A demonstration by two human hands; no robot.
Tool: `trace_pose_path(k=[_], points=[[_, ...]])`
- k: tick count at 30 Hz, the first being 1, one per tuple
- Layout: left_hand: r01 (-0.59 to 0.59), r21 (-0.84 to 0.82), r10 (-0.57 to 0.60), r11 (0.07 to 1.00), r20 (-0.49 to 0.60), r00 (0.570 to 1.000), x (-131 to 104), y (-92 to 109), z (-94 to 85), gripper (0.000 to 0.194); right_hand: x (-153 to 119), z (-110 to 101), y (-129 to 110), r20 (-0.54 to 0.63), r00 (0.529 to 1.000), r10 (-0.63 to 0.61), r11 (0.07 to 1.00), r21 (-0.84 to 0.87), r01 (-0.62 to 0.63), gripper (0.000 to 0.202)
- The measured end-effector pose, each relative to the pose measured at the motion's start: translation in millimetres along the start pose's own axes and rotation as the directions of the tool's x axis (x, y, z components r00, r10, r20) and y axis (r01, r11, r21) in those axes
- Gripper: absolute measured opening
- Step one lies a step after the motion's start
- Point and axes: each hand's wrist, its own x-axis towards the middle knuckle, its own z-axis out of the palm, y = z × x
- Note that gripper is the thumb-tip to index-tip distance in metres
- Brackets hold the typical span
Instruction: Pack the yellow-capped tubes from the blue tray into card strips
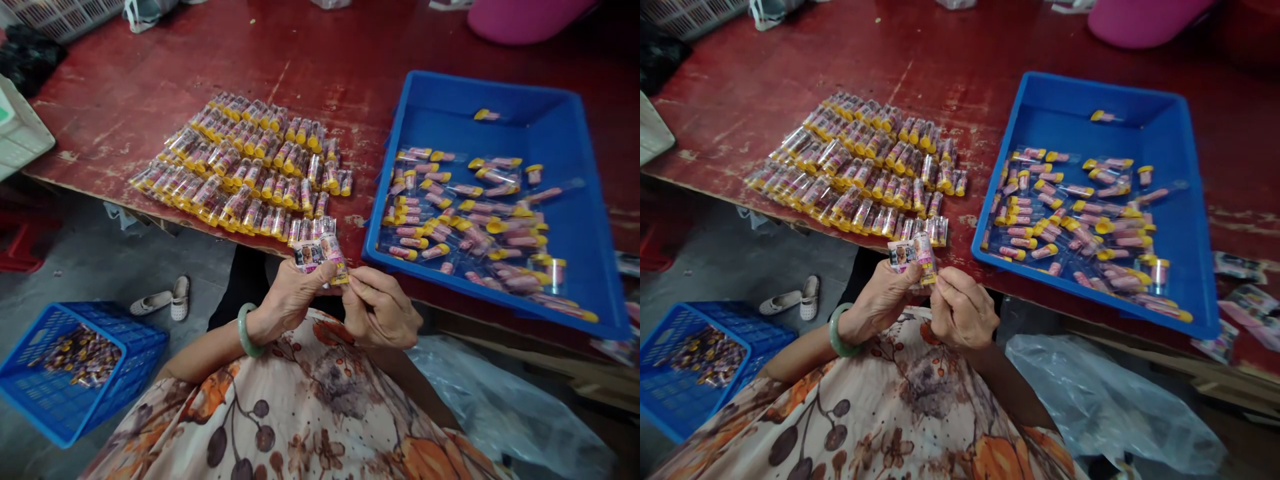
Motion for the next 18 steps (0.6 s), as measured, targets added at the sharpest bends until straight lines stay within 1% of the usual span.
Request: trace_pose_path(k=[4,7,10,13,15,18], points=[[-0.012,-0.030,0.012,0.999,-0.006,1.000,-0.6,1.3,4.3,0.045,-4.6,0.2,2.7,0.006,1.000,0.002,1.000,0.002,-0.002,0.034],[-0.019,-0.025,0.019,0.999,-0.008,1.000,-0.9,2.3,5.9,0.047,-4.8,1.5,3.4,-0.005,1.000,-0.019,1.000,-0.005,0.019,0.034],[-0.004,0.002,0.004,1.000,-0.007,1.000,-0.1,2.7,4.3,0.049,-1.4,3.1,2.1,-0.024,0.998,-0.055,0.997,-0.048,0.054,0.029],[-0.009,-0.016,0.010,1.000,0.006,1.000,2.6,2.1,1.2,0.047,2.8,3.0,0.6,-0.025,0.996,-0.087,0.994,-0.066,0.085,0.024],[-0.019,-0.038,0.020,0.999,0.019,1.000,4.0,1.5,-0.1,0.046,3.9,1.6,1.1,-0.001,0.994,-0.110,0.992,-0.059,0.110,0.024],[-0.032,-0.049,0.033,0.998,0.025,0.999,4.0,0.9,-1.3,0.047,3.7,0.5,5.0,0.084,0.974,-0.210,0.973,-0.080,0.217,0.025]])
